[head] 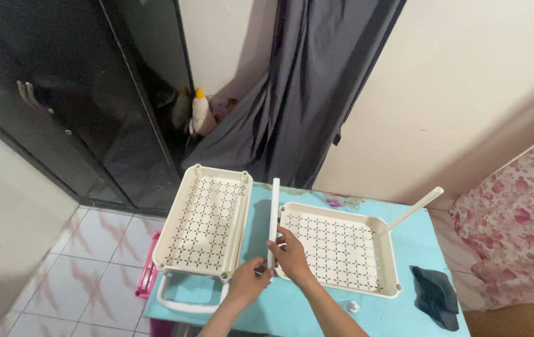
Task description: The person assembles a white plastic storage rack by inserting vertical poles into a perforated tray and attaching black feet to the corners. The person then wipes the tray surface with a dark cloth.
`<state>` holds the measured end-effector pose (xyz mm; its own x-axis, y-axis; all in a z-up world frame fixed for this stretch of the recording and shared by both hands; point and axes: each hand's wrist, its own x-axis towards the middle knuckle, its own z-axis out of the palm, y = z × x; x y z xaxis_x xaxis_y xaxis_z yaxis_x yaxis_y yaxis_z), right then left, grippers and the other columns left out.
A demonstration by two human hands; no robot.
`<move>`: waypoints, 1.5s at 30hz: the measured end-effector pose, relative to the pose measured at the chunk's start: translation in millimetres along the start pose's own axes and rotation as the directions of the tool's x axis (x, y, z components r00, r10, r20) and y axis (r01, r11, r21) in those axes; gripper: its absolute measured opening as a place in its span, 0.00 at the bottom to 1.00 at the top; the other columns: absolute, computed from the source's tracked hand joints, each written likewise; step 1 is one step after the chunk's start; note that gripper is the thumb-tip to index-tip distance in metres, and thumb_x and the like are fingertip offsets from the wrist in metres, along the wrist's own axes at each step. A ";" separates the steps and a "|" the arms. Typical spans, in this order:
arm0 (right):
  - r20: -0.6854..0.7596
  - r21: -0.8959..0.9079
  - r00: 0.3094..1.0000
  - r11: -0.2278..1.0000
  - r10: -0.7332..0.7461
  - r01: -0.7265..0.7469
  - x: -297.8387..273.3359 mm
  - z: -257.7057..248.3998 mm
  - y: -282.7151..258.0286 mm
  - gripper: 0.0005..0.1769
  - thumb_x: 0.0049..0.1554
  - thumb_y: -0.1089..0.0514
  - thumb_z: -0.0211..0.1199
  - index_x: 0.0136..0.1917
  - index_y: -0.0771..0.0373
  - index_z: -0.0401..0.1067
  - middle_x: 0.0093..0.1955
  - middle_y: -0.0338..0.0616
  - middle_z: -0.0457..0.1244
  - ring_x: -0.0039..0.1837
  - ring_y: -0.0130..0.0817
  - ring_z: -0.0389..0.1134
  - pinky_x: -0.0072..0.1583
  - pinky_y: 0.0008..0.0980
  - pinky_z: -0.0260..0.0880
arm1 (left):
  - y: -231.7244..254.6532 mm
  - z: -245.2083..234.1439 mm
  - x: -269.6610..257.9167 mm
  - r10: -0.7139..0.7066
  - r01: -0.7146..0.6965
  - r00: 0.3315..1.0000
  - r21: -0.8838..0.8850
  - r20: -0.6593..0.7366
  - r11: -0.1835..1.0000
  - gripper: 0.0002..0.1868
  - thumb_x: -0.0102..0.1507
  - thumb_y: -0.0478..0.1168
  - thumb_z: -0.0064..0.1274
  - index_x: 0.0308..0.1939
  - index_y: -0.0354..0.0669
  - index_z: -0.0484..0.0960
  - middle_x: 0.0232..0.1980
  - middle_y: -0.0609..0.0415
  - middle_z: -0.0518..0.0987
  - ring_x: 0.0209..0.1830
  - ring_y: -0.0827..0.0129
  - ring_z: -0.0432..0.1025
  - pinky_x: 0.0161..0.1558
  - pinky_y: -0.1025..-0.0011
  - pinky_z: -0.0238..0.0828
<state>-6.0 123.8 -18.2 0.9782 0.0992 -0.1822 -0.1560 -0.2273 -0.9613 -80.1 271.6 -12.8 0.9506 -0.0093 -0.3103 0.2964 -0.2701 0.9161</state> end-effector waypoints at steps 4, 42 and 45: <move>0.038 -0.070 0.999 0.997 -0.038 0.040 10.2 30.9 -10.7 0.35 0.56 0.58 0.68 0.75 0.59 0.63 0.50 0.49 0.69 0.40 0.31 0.73 0.40 0.33 0.75 | 1.7 -28.4 8.9 0.168 -0.127 0.973 0.236 -0.160 0.963 0.15 0.60 0.44 0.59 0.48 0.42 0.85 0.36 0.49 0.85 0.34 0.60 0.82 0.40 0.64 0.77; 0.261 -0.567 0.958 0.822 0.122 0.049 16.9 88.7 37.8 0.33 0.57 0.51 0.61 0.74 0.61 0.63 0.76 0.49 0.58 0.62 0.47 0.70 0.67 0.39 0.68 | -81.2 -100.5 81.9 -0.201 0.217 0.974 0.660 -0.101 0.719 0.24 0.58 0.43 0.60 0.57 0.43 0.76 0.60 0.44 0.79 0.61 0.50 0.75 0.60 0.56 0.73; 0.228 -0.509 0.972 0.857 0.052 0.073 11.3 77.5 23.1 0.34 0.56 0.52 0.64 0.73 0.62 0.62 0.75 0.49 0.58 0.60 0.45 0.71 0.63 0.38 0.71 | -56.5 -96.5 72.3 -0.145 0.190 0.982 0.703 -0.124 0.685 0.29 0.60 0.49 0.62 0.61 0.41 0.71 0.66 0.44 0.71 0.64 0.49 0.72 0.60 0.54 0.73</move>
<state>-9.1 194.7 -58.4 0.9119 0.3053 -0.2743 0.0077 -0.6810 -0.7322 -19.2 379.1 -62.5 0.9016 0.1493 -0.4061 0.3188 -0.8638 0.3902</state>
